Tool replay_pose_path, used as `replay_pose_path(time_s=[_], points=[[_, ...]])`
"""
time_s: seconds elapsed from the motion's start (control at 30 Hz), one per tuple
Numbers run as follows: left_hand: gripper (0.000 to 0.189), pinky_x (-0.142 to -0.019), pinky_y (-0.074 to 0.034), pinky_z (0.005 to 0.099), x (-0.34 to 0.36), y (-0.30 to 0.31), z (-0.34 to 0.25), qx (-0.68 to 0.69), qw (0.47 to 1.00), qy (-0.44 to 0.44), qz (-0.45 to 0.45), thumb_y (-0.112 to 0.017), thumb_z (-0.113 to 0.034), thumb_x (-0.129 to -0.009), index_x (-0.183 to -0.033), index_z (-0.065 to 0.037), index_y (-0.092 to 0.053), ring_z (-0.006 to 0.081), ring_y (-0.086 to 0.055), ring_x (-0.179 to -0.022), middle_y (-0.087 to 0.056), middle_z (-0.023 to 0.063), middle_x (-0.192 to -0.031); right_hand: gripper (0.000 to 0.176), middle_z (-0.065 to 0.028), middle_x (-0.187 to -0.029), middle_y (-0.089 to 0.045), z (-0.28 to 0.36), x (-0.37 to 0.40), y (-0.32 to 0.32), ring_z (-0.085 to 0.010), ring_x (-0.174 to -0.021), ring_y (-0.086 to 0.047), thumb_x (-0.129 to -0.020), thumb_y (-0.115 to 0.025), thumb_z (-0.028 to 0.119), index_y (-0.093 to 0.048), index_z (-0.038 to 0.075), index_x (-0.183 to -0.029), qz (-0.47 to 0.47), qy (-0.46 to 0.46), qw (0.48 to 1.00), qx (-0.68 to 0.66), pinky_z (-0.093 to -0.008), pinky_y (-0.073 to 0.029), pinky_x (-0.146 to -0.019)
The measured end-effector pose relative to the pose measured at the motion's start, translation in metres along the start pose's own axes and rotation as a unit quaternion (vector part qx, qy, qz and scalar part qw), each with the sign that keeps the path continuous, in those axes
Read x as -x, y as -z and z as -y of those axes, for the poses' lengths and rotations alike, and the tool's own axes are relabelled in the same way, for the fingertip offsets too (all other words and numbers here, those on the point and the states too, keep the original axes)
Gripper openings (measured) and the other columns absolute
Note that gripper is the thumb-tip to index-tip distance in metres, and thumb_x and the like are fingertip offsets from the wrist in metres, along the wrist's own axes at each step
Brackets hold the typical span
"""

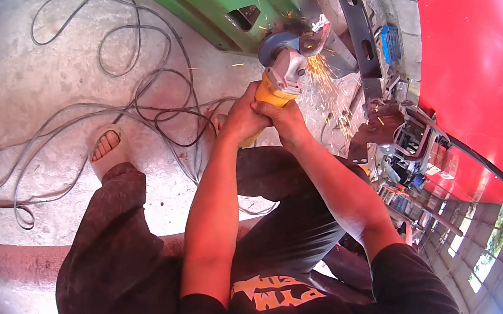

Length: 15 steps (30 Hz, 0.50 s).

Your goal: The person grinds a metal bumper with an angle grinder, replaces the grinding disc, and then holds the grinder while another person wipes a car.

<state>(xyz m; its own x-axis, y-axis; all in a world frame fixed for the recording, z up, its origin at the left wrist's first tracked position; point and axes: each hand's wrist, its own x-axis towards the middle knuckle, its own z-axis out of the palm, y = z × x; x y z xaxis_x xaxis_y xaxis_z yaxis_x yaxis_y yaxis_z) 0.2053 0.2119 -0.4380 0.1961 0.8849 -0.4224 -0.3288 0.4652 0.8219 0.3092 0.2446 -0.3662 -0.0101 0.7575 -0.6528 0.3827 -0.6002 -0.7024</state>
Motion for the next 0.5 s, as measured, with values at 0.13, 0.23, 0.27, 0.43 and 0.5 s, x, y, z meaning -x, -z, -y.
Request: replay_pose_path(time_s=[0.13,0.23,0.27,0.43,0.5], points=[[0.075,-0.091,-0.049,0.0425,0.001,-0.003,-0.006,-0.025,0.999,0.013,-0.018,-0.081,-0.023,-0.063,-0.128,-0.009,-0.045,0.0376,-0.061,-0.11,-0.064,0.0186,-0.115,0.049,-0.0088,-0.111,-0.064,0.005,0.0,0.002,-0.019,-0.101,-0.063,-0.078,-0.076,0.007,-0.054,0.0,-0.121,0.012,-0.015,1.0,-0.013,-0.0327,-0.049,-0.09],[0.075,-0.091,-0.049,0.0432,0.003,-0.004,-0.008,-0.041,0.999,0.021,-0.022,-0.08,-0.025,-0.064,-0.128,-0.01,-0.045,0.0381,-0.061,-0.11,-0.064,0.019,-0.115,0.049,-0.0088,-0.111,-0.065,0.008,0.0,0.002,-0.0189,-0.101,-0.063,-0.078,-0.076,0.006,-0.054,0.0,-0.121,0.024,-0.03,0.999,-0.022,-0.0328,-0.049,-0.09],[0.074,-0.091,-0.049,0.0435,0.003,-0.004,-0.008,-0.047,0.998,0.022,-0.021,-0.08,-0.026,-0.064,-0.128,-0.01,-0.045,0.0382,-0.061,-0.109,-0.064,0.0191,-0.114,0.049,-0.0088,-0.111,-0.065,0.008,-0.001,0.003,-0.0188,-0.101,-0.063,-0.078,-0.076,0.006,-0.054,0.0,-0.121,0.026,-0.032,0.999,-0.024,-0.0328,-0.049,-0.09],[0.075,-0.09,-0.049,0.0434,0.007,-0.006,-0.016,-0.036,0.998,0.026,-0.037,-0.08,-0.026,-0.064,-0.128,-0.01,-0.045,0.0384,-0.061,-0.109,-0.065,0.0192,-0.114,0.05,-0.0089,-0.112,-0.065,0.008,-0.002,0.004,-0.0191,-0.102,-0.063,-0.078,-0.077,0.007,-0.054,0.001,-0.121,0.022,-0.033,0.999,-0.025,-0.0332,-0.049,-0.09],[0.074,-0.09,-0.049,0.0431,0.008,-0.006,-0.016,-0.03,0.998,0.026,-0.038,-0.08,-0.025,-0.065,-0.128,-0.01,-0.045,0.0382,-0.061,-0.109,-0.065,0.0192,-0.114,0.05,-0.009,-0.111,-0.065,0.01,-0.001,0.003,-0.0195,-0.101,-0.063,-0.077,-0.078,0.008,-0.054,0.001,-0.121,0.021,-0.032,0.999,-0.011,-0.0336,-0.049,-0.09]])
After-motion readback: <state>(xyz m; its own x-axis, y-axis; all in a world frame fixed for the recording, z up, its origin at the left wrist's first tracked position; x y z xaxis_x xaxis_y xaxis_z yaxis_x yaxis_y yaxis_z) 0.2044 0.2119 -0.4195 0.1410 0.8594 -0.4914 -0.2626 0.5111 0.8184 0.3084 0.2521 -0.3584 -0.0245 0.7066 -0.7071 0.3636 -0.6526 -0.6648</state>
